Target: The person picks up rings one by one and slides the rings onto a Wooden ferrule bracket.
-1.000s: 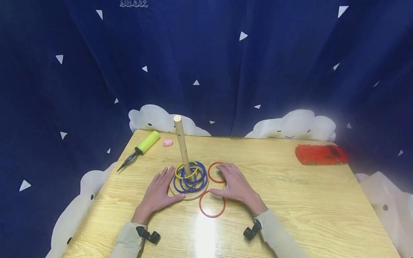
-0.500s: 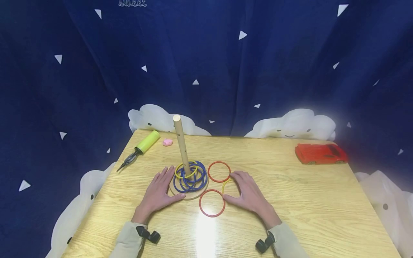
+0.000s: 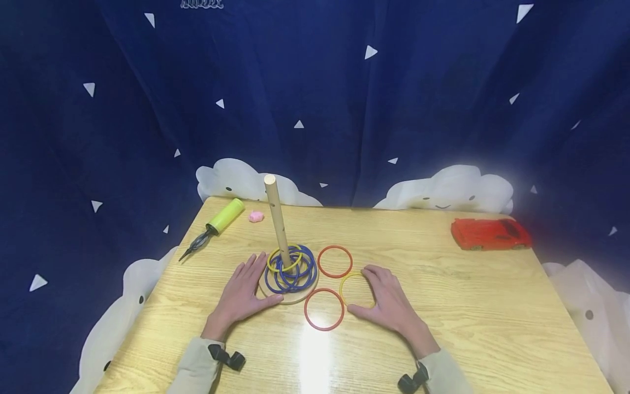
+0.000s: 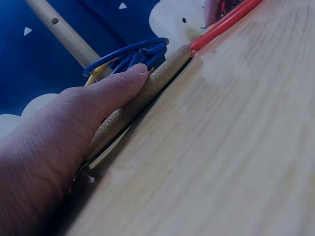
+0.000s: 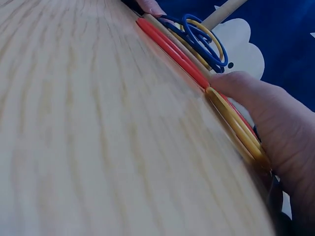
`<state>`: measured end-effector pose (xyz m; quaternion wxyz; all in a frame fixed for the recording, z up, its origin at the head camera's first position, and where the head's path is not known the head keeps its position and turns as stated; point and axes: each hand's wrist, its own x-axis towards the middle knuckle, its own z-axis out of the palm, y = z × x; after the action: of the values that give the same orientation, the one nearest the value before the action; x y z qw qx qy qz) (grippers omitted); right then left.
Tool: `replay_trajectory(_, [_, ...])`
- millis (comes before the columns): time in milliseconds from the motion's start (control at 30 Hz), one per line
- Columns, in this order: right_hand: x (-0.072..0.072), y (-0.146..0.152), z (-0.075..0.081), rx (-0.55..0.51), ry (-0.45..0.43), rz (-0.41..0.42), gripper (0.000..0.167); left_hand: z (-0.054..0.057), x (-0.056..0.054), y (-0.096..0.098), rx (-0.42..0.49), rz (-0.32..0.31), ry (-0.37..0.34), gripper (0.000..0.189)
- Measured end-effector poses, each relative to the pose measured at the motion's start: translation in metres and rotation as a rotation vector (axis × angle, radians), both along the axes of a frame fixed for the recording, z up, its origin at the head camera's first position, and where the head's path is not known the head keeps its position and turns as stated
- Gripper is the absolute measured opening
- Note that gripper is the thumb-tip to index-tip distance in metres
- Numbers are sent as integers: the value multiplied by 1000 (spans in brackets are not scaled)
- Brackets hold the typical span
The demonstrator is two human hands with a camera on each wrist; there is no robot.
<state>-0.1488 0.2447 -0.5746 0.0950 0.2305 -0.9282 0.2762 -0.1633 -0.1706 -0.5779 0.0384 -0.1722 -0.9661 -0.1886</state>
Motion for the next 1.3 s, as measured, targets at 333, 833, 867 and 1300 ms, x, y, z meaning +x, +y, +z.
replay_trajectory(333, [4,6,-1,6,14,-23,105,1,1,0,-14,3,-5,122])
replay_trajectory(833, [5,8,-8,-19,34,-36,98,-1,2,0,-15,2,-19,122])
replay_trajectory(867, [5,8,-8,-21,38,-41,97,-1,1,0,-15,3,-17,121])
replay_trajectory(1300, [3,7,-4,-26,72,-60,93,-1,-1,-1,-9,7,-20,121])
